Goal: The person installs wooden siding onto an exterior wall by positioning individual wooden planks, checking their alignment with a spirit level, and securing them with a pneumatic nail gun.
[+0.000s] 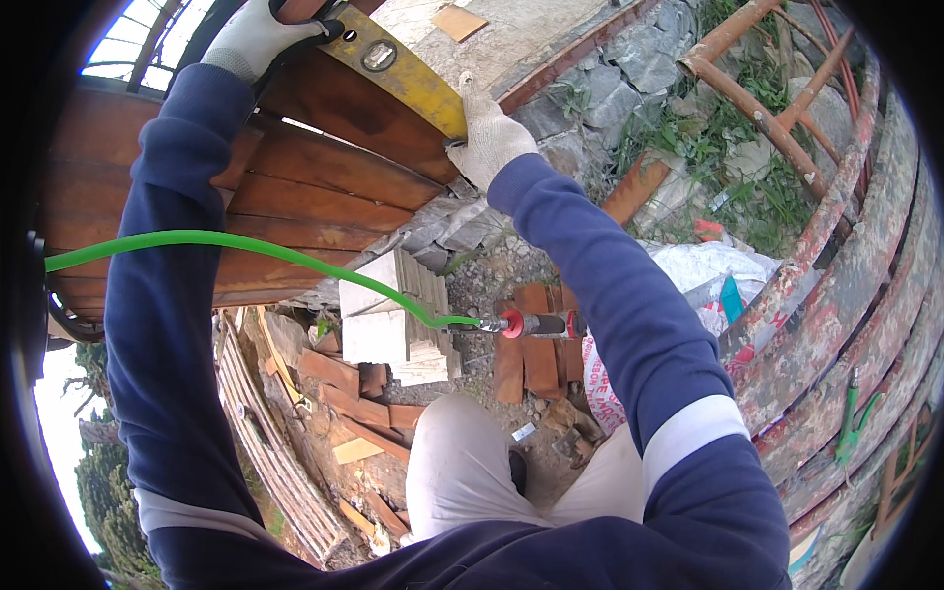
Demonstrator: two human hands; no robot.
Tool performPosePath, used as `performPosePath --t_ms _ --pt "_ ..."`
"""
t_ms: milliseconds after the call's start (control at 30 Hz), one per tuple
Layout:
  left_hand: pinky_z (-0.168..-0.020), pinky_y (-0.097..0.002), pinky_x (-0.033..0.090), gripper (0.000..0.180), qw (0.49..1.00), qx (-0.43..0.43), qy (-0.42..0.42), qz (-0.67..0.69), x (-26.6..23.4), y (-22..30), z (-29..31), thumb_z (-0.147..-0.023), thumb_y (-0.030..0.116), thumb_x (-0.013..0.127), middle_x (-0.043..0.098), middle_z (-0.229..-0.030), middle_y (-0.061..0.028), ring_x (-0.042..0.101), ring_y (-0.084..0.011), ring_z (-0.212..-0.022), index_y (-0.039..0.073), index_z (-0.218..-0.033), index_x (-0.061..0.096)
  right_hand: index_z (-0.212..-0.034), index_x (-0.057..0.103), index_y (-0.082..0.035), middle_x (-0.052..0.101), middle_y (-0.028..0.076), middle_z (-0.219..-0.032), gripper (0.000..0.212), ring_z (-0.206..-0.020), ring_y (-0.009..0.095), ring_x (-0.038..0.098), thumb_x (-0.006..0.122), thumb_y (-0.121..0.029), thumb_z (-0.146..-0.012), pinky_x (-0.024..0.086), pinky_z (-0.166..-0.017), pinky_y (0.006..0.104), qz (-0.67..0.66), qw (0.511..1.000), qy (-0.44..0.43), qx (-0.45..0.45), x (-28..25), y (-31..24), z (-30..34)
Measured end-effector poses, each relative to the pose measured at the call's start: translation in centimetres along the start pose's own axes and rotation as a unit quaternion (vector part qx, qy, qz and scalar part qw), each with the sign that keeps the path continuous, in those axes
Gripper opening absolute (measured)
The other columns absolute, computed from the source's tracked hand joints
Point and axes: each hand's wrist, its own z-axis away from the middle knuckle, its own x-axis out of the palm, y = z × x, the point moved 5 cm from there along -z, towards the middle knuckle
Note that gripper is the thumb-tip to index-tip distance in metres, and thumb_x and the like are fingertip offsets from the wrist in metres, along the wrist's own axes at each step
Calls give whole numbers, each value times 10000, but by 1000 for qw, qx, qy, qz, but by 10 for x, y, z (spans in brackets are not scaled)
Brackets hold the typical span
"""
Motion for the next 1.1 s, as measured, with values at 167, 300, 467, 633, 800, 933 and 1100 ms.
performPosePath --t_ms 167,300,467,633,800,933,1100 --pt "-872 -405 528 584 1000 -4 14 -9 -3 9 5 -666 379 877 716 -1006 -223 682 -349 -933 14 -1092 714 -1558 221 18 520 305 -1378 926 -1212 409 585 748 -242 -843 512 -994 408 8 1000 8 1 2 3 0" --pt "-870 -409 528 581 999 -22 23 -7 -2 7 5 -669 381 871 713 -1006 -228 682 -358 -932 5 -1083 710 -1552 248 6 556 301 -1322 914 -1193 414 591 758 -244 -836 515 -984 416 2 1000 17 -2 0 3 0" --pt "-881 -417 525 591 998 2 54 -26 -2 3 6 -671 390 863 705 -1032 -239 676 -376 -962 0 -1087 708 -1545 259 8 560 305 -1312 897 -1174 432 598 759 -212 -833 512 -984 427 -4 1000 27 -7 2 2 -1" --pt "-894 -419 521 605 998 4 59 -26 -2 4 6 -663 395 865 698 -1058 -244 666 -386 -989 0 -1093 707 -1553 241 6 556 308 -1317 911 -1180 431 595 758 -217 -837 510 -988 425 -8 1000 25 1 4 5 -1" --pt "-889 -421 521 596 998 13 58 -37 -3 5 6 -663 395 865 699 -1051 -245 668 -384 -986 0 -1081 709 -1558 219 3 561 308 -1306 922 -1171 431 600 753 -221 -841 514 -977 427 -10 999 46 -9 11 8 -1" --pt "-886 -419 520 587 999 2 44 -20 -1 5 5 -664 392 866 703 -1035 -240 671 -381 -974 -3 -1069 708 -1556 223 3 574 302 -1282 910 -1161 435 604 747 -218 -845 517 -964 437 -39 998 29 33 13 12 2" --pt "-887 -417 519 582 998 18 54 -4 -2 7 6 -671 384 866 703 -1036 -240 671 -383 -973 -4 -1075 708 -1525 288 8 575 315 -1281 840 -1130 452 618 736 -234 -856 522 -956 456 -51 997 59 24 12 12 1"
